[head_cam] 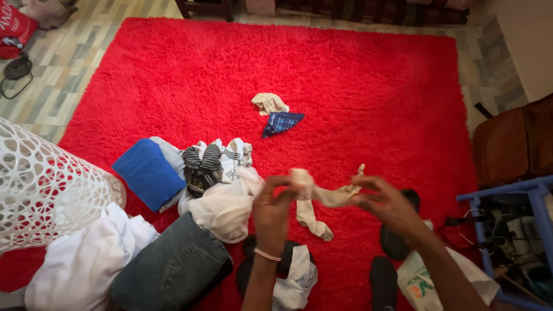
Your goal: The person sits on a red rug and folds a pair of white socks by hand. They turn the socks inside out, align them, and fold them into a compact bundle. The folded socks are placed on the floor next to a pile of other clothes.
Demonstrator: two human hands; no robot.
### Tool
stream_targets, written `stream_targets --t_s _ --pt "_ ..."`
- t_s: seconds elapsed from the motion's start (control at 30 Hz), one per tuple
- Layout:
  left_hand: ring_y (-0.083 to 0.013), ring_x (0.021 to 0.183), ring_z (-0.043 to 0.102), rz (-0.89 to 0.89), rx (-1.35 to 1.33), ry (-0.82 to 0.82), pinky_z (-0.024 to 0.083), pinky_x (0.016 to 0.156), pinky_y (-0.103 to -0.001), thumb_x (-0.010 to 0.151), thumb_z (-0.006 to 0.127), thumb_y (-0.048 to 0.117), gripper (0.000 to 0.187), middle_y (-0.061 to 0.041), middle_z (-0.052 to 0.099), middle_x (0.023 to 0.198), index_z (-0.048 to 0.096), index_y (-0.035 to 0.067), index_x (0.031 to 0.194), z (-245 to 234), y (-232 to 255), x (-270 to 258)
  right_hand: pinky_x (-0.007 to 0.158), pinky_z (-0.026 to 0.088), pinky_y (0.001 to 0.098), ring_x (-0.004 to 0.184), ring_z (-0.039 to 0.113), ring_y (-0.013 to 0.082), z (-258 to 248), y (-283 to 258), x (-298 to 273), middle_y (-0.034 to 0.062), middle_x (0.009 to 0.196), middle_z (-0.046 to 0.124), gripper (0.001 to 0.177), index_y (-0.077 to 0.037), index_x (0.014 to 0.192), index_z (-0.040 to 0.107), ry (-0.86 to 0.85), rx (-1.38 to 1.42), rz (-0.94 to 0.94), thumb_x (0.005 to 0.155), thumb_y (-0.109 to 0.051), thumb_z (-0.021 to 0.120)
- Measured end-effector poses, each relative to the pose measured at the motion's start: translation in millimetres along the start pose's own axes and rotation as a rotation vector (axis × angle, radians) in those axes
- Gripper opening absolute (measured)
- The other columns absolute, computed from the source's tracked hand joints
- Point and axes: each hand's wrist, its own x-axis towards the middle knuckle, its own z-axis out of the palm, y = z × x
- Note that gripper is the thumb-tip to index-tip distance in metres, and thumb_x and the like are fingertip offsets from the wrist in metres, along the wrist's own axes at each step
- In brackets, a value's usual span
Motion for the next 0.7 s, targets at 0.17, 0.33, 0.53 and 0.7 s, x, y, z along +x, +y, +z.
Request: stream_targets --t_s 0.17,0.33,0.53,0.7 --pt "-0.0174 0.092 0.067 0.142 0.535 -0.252 0.052 0.083 -0.031 0.083 0.081 0.008 0.015 -0.005 0.069 0.093 0.075 0.005 0.096 17.8 7.3 -13.3 0.107 0.047 0.0386 0.128 0.06 0.0188 31.6 -23.6 -14.2 0.0074 0.136 0.064 0.057 -0.007 0.136 0.059 -0.28 0.139 -0.389 0.083 -0.016 0.078" --pt "-0.0189 0.094 0.067 0.181 0.665 -0.28 0.052 0.082 -0.032 0.076 0.087 0.01 0.019 -0.005 0.07 0.092 0.079 0.008 0.093 23.4 28.6 -11.2 0.105 0.053 0.0405 0.117 0.067 0.0209 43.5 -1.9 1.4 0.0103 0.119 0.071 0.037 -0.004 0.124 0.068 -0.277 0.147 -0.424 0.091 -0.019 0.077" --pt "-0.0192 0.097 0.067 0.203 0.709 -0.277 0.055 0.084 -0.033 0.082 0.081 0.008 0.015 -0.004 0.07 0.096 0.08 0.01 0.097 13.3 27.8 -13.7 0.109 0.053 0.0388 0.12 0.07 0.0198 41.6 -5.4 -10.0 0.01 0.119 0.072 0.043 -0.01 0.127 0.061 -0.24 0.061 -0.383 0.09 -0.02 0.08" --pt "-0.0212 0.102 0.069 0.227 0.674 -0.321 0.056 0.091 -0.034 0.084 0.081 0.006 0.017 -0.007 0.071 0.101 0.08 0.009 0.101 21.6 21.8 -15.5 0.1 0.054 0.0373 0.116 0.068 0.0167 44.1 -12.0 -14.8 0.0056 0.12 0.07 0.054 -0.011 0.132 0.058 -0.215 0.048 -0.373 0.082 -0.018 0.077"
